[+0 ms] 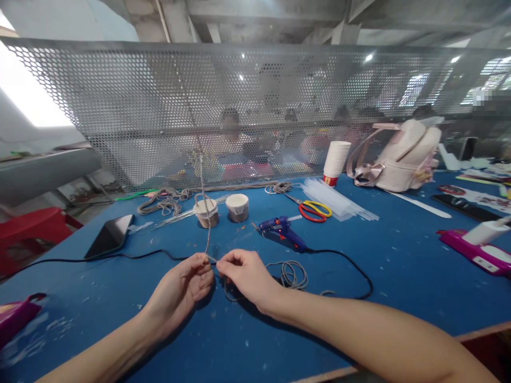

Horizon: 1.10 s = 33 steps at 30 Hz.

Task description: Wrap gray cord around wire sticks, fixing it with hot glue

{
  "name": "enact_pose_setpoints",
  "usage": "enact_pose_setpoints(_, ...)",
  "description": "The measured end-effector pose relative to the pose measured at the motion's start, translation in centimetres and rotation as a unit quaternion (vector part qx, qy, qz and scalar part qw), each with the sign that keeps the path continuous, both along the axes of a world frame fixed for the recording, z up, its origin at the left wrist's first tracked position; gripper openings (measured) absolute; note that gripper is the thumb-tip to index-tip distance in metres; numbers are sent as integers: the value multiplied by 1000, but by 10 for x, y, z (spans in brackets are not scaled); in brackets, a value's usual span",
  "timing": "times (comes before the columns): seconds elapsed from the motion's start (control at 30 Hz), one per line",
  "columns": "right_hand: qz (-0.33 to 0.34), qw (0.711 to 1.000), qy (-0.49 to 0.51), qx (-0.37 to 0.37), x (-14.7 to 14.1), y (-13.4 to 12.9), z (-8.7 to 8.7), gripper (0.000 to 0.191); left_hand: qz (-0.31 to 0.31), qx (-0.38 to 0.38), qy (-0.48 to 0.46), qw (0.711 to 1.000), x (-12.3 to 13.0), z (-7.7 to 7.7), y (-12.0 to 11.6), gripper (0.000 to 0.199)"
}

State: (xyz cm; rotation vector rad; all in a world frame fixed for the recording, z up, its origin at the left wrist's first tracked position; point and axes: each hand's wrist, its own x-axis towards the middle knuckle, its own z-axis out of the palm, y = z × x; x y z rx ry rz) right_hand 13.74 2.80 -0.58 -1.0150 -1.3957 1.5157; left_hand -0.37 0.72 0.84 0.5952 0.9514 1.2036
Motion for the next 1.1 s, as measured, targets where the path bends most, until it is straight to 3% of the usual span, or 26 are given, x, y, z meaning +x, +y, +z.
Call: enact_pose_setpoints(1.1,7,1000,0,-13,-1,-2,2,15,-29,68,119,990,0,-4,-3,22)
